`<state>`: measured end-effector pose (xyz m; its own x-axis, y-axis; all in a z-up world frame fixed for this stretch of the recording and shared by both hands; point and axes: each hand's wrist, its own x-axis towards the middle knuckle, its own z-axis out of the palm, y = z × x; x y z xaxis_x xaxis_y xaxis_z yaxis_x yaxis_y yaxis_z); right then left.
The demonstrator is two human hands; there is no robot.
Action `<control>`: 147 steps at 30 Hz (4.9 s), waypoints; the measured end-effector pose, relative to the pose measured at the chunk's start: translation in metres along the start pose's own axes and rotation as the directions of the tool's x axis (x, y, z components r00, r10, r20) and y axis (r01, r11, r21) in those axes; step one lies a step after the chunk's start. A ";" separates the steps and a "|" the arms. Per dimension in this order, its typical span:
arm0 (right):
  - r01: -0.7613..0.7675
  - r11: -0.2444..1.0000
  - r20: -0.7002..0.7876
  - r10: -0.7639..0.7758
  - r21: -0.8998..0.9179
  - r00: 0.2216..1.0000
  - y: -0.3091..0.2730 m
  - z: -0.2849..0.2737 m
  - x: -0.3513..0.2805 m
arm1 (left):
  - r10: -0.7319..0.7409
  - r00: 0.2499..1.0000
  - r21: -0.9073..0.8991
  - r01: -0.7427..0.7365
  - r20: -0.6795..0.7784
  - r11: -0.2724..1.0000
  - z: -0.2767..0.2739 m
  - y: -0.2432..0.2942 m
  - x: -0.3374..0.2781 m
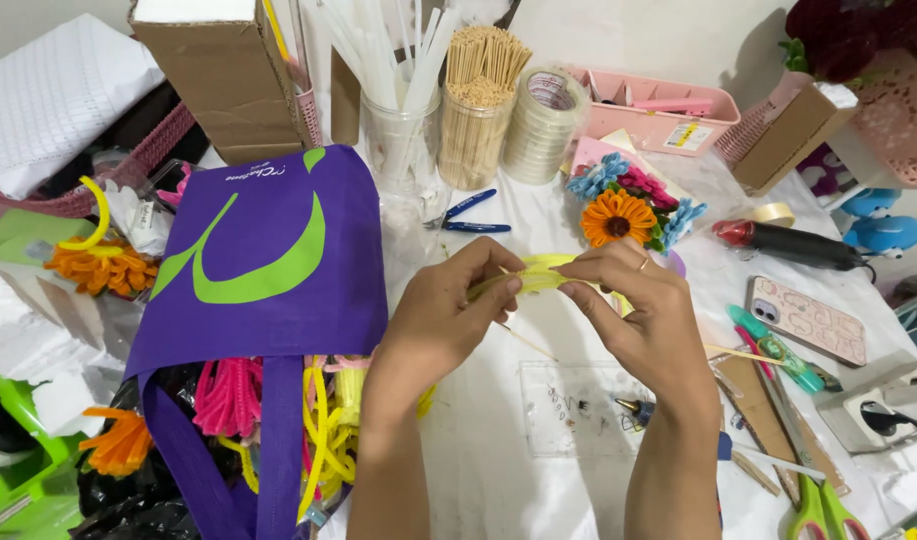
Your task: The person handles a bundle of yellow pipe cleaners, separating them and twisting individual strands together by hand. They work at a table cluttered with various craft supplies, including artificial flowers, scissors, and a hot glue gun.
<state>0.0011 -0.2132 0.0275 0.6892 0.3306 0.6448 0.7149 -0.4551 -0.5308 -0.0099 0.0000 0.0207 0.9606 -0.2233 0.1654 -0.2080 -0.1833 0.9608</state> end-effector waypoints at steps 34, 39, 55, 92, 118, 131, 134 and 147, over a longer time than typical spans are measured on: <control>-0.373 0.827 -0.088 0.446 0.422 0.891 0.012 0.006 -0.006 | 0.535 0.786 0.424 -0.389 -0.311 0.818 0.047 -0.004 0.017; -0.398 0.791 -0.034 0.465 0.465 0.885 0.026 0.005 -0.008 | 0.575 0.767 0.433 -0.432 -0.284 0.791 0.050 -0.002 0.016; 0.019 0.970 -0.098 0.005 0.244 0.995 0.021 -0.001 -0.004 | 0.320 0.910 0.043 -0.320 -0.264 0.946 0.045 0.004 0.007; -0.505 0.755 0.400 0.346 0.418 0.849 -0.002 -0.038 0.009 | 0.758 0.652 0.514 -0.644 -0.017 0.566 0.030 0.008 0.004; 0.598 0.521 0.320 -0.528 -0.609 0.786 -0.034 -0.099 -0.027 | -0.070 0.929 -0.656 0.309 0.364 0.688 0.116 -0.023 0.020; -0.451 0.892 0.077 0.449 0.015 0.890 -0.021 -0.094 -0.061 | 0.336 0.940 0.006 -0.336 -0.054 0.942 0.107 0.011 -0.004; -0.529 0.847 0.114 0.520 0.060 0.846 -0.023 -0.093 -0.061 | 0.558 0.820 0.224 -0.525 -0.128 0.821 0.109 0.010 -0.007; -0.659 0.725 0.150 0.642 0.199 0.752 -0.016 -0.096 -0.072 | 0.770 0.632 0.509 -0.636 -0.087 0.580 0.120 0.007 -0.012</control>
<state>-0.0715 -0.3093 0.0419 0.9948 0.0805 0.0617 0.0880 -0.3830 -0.9196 -0.0450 -0.1140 -0.0013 0.4633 -0.1991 0.8635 -0.8256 -0.4512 0.3389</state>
